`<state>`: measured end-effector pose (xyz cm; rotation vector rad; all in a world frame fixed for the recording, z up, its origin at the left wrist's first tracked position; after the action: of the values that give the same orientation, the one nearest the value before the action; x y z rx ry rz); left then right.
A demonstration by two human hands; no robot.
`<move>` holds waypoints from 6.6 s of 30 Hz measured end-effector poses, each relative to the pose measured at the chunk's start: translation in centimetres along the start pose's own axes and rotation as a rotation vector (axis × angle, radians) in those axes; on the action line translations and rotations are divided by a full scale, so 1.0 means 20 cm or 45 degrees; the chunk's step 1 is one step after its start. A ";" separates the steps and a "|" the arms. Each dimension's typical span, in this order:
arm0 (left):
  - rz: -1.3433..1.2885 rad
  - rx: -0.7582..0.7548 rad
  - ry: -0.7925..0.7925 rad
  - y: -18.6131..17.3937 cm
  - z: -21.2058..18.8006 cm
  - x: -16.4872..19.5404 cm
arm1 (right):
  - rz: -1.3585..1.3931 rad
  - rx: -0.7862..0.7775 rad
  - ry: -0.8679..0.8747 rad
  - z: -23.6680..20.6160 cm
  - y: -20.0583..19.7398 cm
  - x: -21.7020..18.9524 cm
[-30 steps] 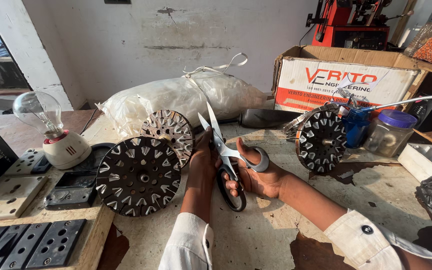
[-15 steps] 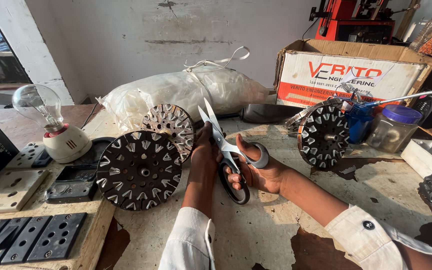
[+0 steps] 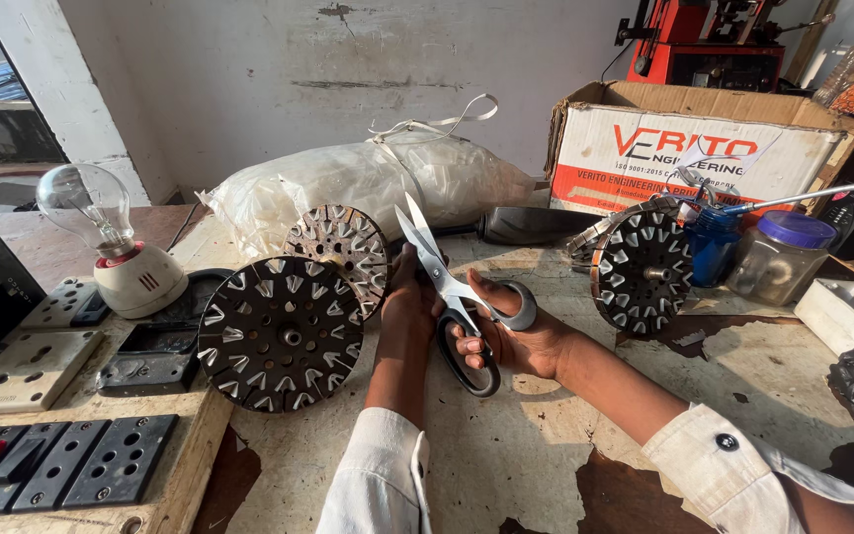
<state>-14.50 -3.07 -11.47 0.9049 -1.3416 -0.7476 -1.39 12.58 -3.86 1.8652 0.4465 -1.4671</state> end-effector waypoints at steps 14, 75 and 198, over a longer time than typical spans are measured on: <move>-0.066 -0.219 0.158 0.02 -0.02 0.02 | -0.547 0.484 -0.285 0.01 -0.04 -0.12; 0.438 -0.507 0.236 0.25 -0.44 -0.05 | -1.085 0.615 -0.455 0.02 -0.27 -0.28; 0.449 -0.512 0.331 0.37 -0.53 0.07 | -1.807 0.602 -0.899 -0.05 -0.12 -0.38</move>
<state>-4.15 0.51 -4.30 0.4122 -1.0325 -0.5728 -4.53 16.14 2.72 1.0105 1.2516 -3.1935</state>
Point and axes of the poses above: each hand's wrist, its own z-axis towards the middle knuckle, its own y-axis out of the palm, x = y × z, the point moved 2 cm from there along z, towards the middle knuckle, and after that the axes turned 6 degrees about -z, right-handed, at the moved point
